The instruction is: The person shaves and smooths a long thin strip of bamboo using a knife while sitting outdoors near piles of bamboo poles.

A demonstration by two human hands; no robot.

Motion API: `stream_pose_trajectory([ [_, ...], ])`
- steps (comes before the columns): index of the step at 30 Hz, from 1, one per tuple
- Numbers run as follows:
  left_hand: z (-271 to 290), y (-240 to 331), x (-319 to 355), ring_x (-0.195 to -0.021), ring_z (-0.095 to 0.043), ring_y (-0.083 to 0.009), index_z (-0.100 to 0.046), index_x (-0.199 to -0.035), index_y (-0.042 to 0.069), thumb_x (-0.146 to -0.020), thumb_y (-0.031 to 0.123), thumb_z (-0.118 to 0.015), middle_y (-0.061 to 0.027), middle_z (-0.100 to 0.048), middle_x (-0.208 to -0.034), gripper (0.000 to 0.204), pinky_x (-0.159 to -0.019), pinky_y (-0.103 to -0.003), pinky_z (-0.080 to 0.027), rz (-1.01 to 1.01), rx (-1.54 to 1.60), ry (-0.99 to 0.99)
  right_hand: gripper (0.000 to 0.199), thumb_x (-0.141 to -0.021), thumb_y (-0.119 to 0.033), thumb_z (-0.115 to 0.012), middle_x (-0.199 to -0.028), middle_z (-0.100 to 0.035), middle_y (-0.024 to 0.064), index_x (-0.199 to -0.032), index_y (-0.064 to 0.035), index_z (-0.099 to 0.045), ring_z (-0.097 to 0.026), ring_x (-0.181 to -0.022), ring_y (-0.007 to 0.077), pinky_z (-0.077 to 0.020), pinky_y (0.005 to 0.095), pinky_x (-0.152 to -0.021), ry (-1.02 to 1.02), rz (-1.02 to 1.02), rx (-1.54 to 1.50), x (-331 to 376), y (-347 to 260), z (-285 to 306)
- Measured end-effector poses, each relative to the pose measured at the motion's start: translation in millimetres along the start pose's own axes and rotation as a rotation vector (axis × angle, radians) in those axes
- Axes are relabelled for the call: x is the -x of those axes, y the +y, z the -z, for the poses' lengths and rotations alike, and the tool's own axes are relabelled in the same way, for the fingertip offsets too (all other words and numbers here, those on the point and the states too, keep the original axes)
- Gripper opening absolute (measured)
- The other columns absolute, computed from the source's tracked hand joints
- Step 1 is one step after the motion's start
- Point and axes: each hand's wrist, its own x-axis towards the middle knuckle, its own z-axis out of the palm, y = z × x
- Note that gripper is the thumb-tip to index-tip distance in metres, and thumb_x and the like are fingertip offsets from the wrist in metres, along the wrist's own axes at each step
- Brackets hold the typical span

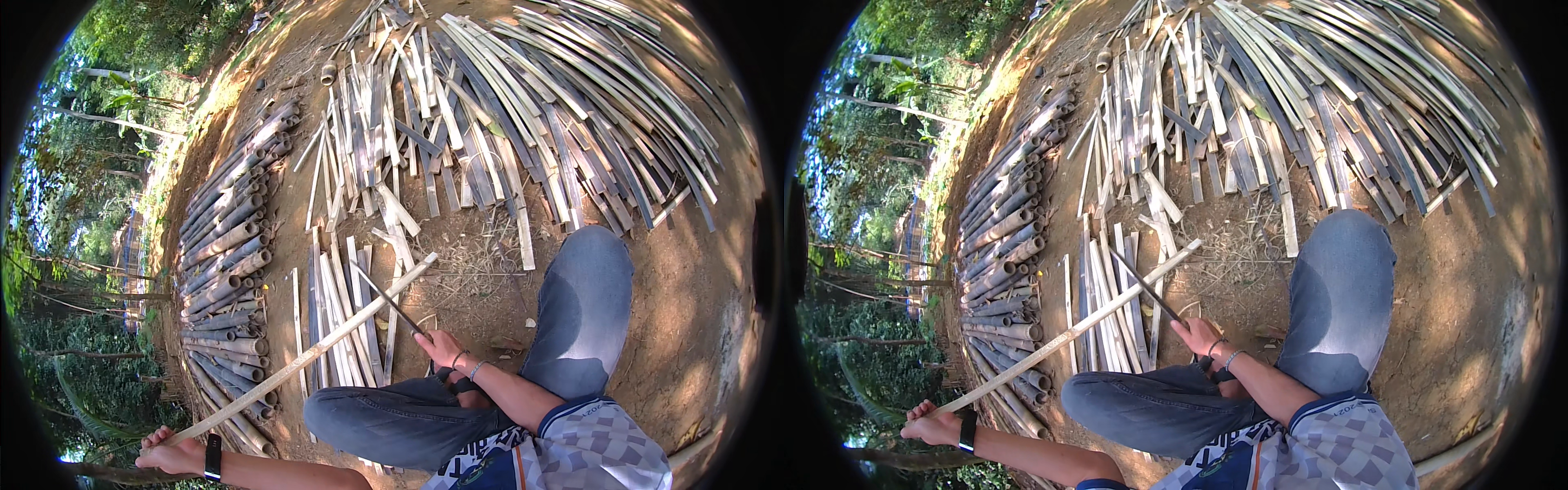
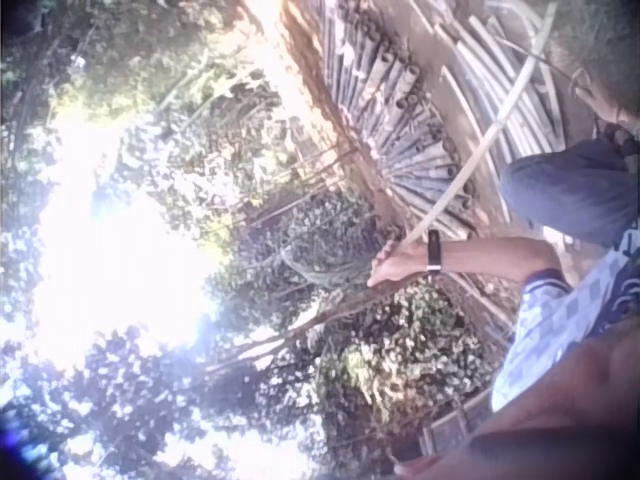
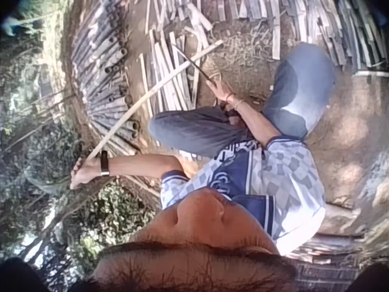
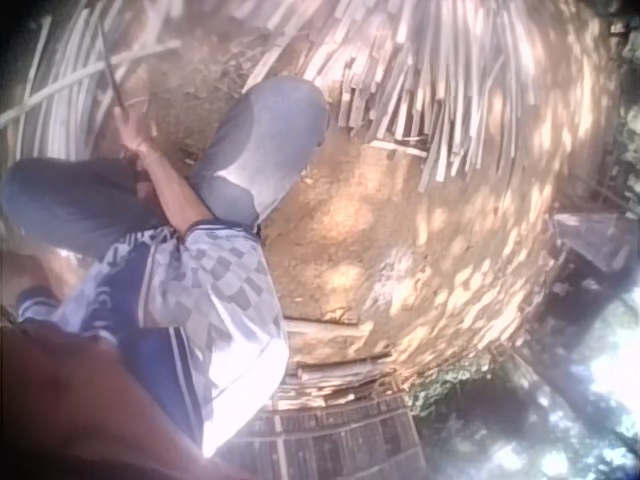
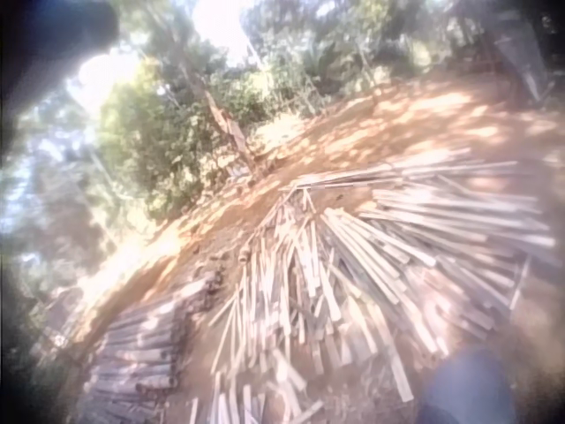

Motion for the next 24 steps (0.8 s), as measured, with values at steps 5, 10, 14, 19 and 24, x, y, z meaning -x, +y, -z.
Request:
stream_pose_trajectory([
  [5, 3.3, -12.0, -14.9, -0.055, -0.035, -0.0143, -0.038, -0.074, 0.007, -0.1, 0.046, -0.022, -0.0014, -0.037, -0.065, 0.049, -0.052, -0.027, -0.038, -0.002, 0.011, -0.014, 0.061, -0.091, -0.051, -0.044, -0.054, -0.05, 0.0209, -0.067, 0.0039, -0.055, -0.054, -0.054, 0.0342, -0.0401, 0.045, -0.056, 0.129, -0.141, -0.069, -9.1, 16.5, -6.7],
  [10, 0.2, -6.3, -9.7, -0.055, -0.035, -0.0145, -0.039, -0.074, 0.007, -0.1, 0.044, -0.021, -0.0012, -0.037, -0.064, 0.049, -0.053, -0.028, -0.039, 0.003, 0.019, -0.047, 0.062, -0.091, -0.052, -0.045, -0.05, -0.048, 0.0182, -0.066, 0.0039, -0.053, -0.055, -0.05, 0.0293, -0.0395, 0.0446, -0.053, 0.094, 0.04, 0.012, -9.1, 30.9, -6.9],
  [14, 1.0, -3.2, -5.9, -0.055, -0.034, -0.0142, -0.038, -0.072, 0.008, -0.099, 0.044, -0.022, -0.0009, -0.036, -0.064, 0.048, -0.052, -0.027, -0.038, 0.006, 0.032, -0.034, 0.061, -0.091, -0.052, -0.046, -0.046, -0.044, 0.0164, -0.066, 0.0031, -0.051, -0.054, -0.048, 0.0288, -0.0394, 0.0446, -0.051, 0.134, -0.169, -0.101, -15.0, 35.2, -2.6],
  [19, -1.3, -0.5, -6.1, -0.054, -0.034, -0.0141, -0.038, -0.071, 0.008, -0.099, 0.044, -0.023, -0.001, -0.036, -0.063, 0.048, -0.052, -0.027, -0.038, 0.012, 0.052, -0.06, 0.06, -0.092, -0.052, -0.046, -0.044, -0.045, 0.0124, -0.064, 0.0013, -0.051, -0.051, -0.041, 0.024, -0.0389, 0.0406, -0.044, 0.202, 0.238, 0.033, -8.7, 50.2, -10.8],
  [24, -3.3, 4.1, 0.5, -0.053, -0.034, -0.0141, -0.037, -0.071, 0.009, -0.099, 0.046, -0.023, -0.001, -0.036, -0.063, 0.049, -0.052, -0.027, -0.039, 0.018, 0.037, -0.043, 0.061, -0.091, -0.052, -0.046, -0.047, -0.046, 0.0165, -0.067, 0.0029, -0.053, -0.054, -0.047, 0.0276, -0.0404, 0.0436, -0.051, 0.125, -0.282, -0.119, -14.7, 44.8, -4.7],
])
